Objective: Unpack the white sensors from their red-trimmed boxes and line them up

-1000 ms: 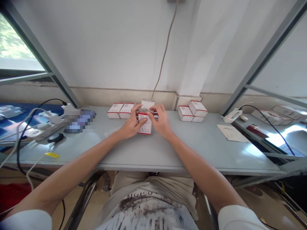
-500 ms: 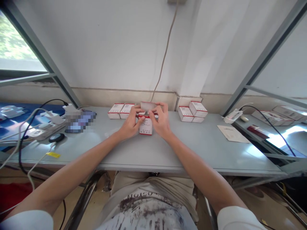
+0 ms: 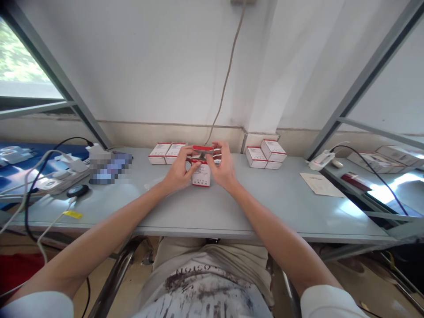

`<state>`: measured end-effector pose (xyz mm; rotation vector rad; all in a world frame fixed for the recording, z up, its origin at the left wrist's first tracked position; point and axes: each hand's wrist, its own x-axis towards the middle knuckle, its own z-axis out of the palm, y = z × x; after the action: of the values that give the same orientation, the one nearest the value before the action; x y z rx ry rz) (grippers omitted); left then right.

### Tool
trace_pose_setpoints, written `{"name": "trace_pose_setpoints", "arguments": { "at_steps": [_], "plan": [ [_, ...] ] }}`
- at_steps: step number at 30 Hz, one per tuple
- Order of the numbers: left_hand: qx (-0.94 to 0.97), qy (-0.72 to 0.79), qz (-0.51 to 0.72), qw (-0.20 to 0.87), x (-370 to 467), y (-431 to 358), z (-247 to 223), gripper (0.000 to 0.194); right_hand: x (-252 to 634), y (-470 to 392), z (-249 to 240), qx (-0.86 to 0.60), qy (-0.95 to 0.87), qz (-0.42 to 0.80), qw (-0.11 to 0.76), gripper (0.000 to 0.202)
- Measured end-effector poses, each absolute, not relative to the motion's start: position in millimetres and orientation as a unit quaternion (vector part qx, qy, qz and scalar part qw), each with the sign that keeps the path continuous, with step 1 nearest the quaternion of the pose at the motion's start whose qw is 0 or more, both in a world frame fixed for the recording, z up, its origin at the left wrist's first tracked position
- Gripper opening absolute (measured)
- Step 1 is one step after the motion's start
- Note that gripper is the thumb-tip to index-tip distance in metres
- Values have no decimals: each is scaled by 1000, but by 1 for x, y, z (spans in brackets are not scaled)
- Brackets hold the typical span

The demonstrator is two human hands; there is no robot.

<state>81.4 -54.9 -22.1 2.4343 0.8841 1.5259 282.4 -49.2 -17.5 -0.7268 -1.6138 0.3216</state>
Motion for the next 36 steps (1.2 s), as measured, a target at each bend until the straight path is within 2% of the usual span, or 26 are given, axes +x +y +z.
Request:
{"name": "trace_pose_setpoints", "arguments": {
  "at_steps": [4, 7, 9, 14, 21, 36],
  "plan": [
    [799, 296, 521, 60, 82, -50, -29, 44, 284, -53, -13, -303, -736, 94, 598, 30],
    [791, 283, 539, 68, 82, -48, -32, 58, 283, -55, -10, -299, -746, 84, 589, 27],
    [795, 274, 536, 74, 82, -48, -32, 61, 283, -55, -10, -299, -743, 82, 593, 28],
    [809, 292, 506, 68, 79, -51, -25, 42, 283, -53, -11, -298, -747, 78, 590, 28],
    [821, 284, 493, 45, 78, -54, -21, 33, 284, -50, -12, -285, -750, 106, 587, 21],
    [800, 328, 491, 111, 75, -48, -26, 43, 283, -52, -9, -281, -752, 86, 590, 33]
  ]
}}
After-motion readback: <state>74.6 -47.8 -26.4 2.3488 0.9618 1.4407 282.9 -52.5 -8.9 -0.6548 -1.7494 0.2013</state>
